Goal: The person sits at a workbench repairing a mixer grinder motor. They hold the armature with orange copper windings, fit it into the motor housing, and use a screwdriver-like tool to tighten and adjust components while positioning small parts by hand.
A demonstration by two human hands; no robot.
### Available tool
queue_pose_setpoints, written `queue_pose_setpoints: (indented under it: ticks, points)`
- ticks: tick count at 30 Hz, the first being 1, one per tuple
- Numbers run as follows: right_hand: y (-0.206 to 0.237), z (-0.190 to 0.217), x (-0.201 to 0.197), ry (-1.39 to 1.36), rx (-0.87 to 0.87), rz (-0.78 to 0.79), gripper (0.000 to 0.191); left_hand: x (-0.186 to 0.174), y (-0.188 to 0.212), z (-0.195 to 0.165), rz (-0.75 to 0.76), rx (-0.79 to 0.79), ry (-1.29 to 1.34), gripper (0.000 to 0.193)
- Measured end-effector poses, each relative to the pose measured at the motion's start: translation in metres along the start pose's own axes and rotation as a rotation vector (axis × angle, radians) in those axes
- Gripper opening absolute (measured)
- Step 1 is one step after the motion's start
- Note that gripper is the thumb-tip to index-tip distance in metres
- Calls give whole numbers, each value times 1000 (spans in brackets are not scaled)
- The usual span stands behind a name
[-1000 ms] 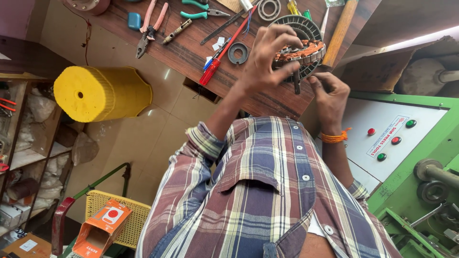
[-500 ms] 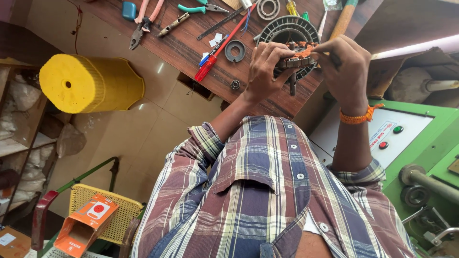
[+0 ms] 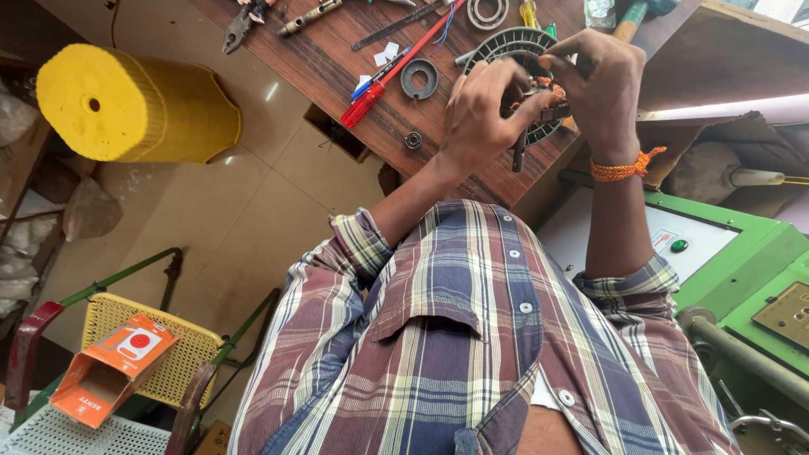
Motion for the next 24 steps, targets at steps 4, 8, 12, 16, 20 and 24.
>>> queue_pose_setpoints:
  ticks: [4, 8, 12, 16, 20, 24]
  points:
    - [1, 6, 2, 18, 35, -75, 15, 11, -16, 8, -49, -69, 74, 34]
    - [9, 20, 0, -20, 106, -102, 15, 9, -32, 27, -51, 163, 178, 12]
    - [37, 45, -5, -74, 151, -100, 16, -6, -34, 54, 445, 73, 710, 12]
    - [64, 63, 14, -194, 304, -46, 12, -19, -43, 57, 587, 182, 643, 15]
    - [69, 56, 35, -210, 378, -32, 11, -20, -55, 52, 688, 256, 526, 18]
    - [81, 40, 46, -215, 362, -41, 8, -24, -57, 47, 629, 339, 577, 24]
Point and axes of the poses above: each hand's wrist, its own y-axis away from the middle knuckle, its own x-axis out of the palm, z = x × y, the point moved 3 cm from there along -y, towards the middle knuckle, and after that the axes turned 5 degrees about x, right-handed, at the moved point
